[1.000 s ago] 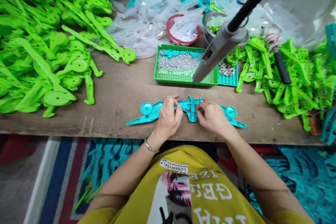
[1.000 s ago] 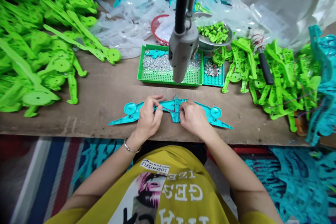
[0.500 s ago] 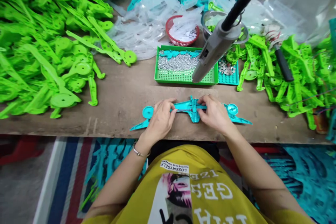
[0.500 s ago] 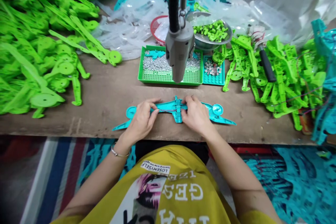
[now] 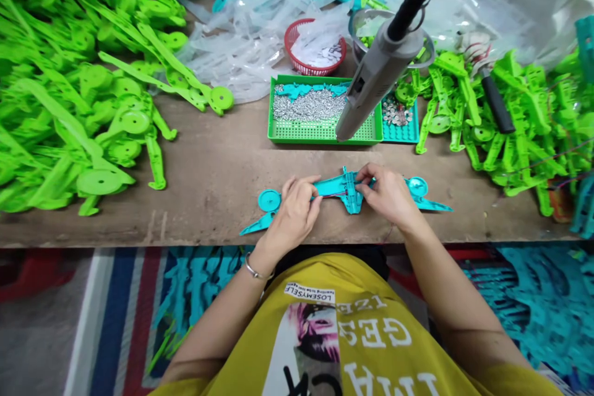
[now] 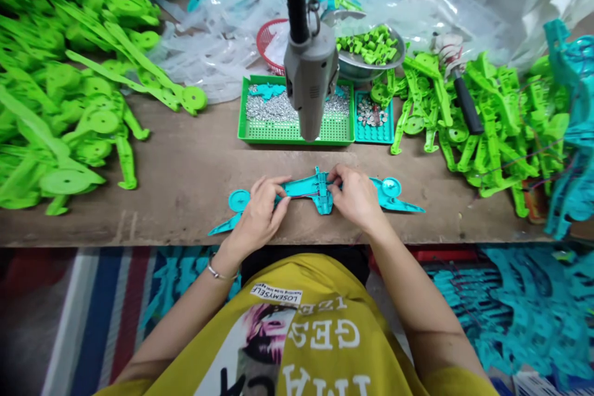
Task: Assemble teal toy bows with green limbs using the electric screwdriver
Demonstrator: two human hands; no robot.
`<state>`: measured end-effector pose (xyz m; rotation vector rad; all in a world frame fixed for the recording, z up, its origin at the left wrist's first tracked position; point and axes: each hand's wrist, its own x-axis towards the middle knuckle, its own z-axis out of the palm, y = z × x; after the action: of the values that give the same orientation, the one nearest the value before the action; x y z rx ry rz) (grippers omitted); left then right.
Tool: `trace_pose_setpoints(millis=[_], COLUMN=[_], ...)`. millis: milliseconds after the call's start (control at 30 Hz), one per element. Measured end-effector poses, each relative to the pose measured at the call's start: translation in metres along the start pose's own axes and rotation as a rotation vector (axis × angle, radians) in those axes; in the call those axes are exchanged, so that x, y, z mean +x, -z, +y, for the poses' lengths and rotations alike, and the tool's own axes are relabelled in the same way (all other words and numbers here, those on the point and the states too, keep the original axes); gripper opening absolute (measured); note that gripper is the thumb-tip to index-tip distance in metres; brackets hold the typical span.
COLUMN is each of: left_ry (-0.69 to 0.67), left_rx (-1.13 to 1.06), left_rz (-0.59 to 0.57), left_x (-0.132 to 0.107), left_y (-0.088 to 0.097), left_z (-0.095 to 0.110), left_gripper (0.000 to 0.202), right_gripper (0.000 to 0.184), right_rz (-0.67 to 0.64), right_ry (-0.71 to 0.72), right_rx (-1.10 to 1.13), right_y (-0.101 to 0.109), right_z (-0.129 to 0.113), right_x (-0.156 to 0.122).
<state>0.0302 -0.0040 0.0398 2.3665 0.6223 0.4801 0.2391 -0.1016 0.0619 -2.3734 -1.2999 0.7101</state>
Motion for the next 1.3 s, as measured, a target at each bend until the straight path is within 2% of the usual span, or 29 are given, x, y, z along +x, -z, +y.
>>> trace_pose_setpoints(millis=[167, 467, 667, 733, 833, 900, 1033, 1300], left_ry=[-0.004, -0.027, -0.107, -0.134, -0.16, -0.167, -0.174, -0.201], left_rx=[-0.014, -0.034, 0.002, 0.002, 0.005, 0.016, 0.027, 0.028], left_rz=[0.044, -0.01, 0.082, 0.11, 0.124, 0.13, 0.156, 0.194], left_x=[0.001, -0.007, -0.011, -0.012, -0.013, -0.014, -0.015, -0.015], left_y=[-0.001, -0.001, -0.007, -0.008, -0.009, -0.01, -0.011, -0.013], left_z=[-0.002, -0.002, -0.005, -0.007, -0.009, -0.01, -0.01, -0.01], left_gripper=[0.008, 0.004, 0.005, 0.007, 0.009, 0.008, 0.008, 0.009], right_gripper=[0.02, 0.016, 0.017, 0.018, 0.036, 0.044, 0.032, 0.031], right_rz=[-0.013, -0.021, 0.012, 0.044, 0.087, 0.014, -0.203, -0.208], right_ry=[-0.051, -0.023, -0.041, 0.011, 0.114, 0.135, 0.095, -0.001], right_rx=[-0.035, -0.018, -0.066, -0.114, -0.143, -0.081, 0.074, 0.082], right_y=[0.0, 0.001, 0.003, 0.009, 0.02, 0.025, 0.025, 0.021], right_z=[-0.004, -0.002, -0.011, -0.012, -0.005, 0.003, 0.015, 0.011], right_x=[-0.003, 0.0, -0.009, -0.012, -0.01, -0.001, 0.017, 0.025])
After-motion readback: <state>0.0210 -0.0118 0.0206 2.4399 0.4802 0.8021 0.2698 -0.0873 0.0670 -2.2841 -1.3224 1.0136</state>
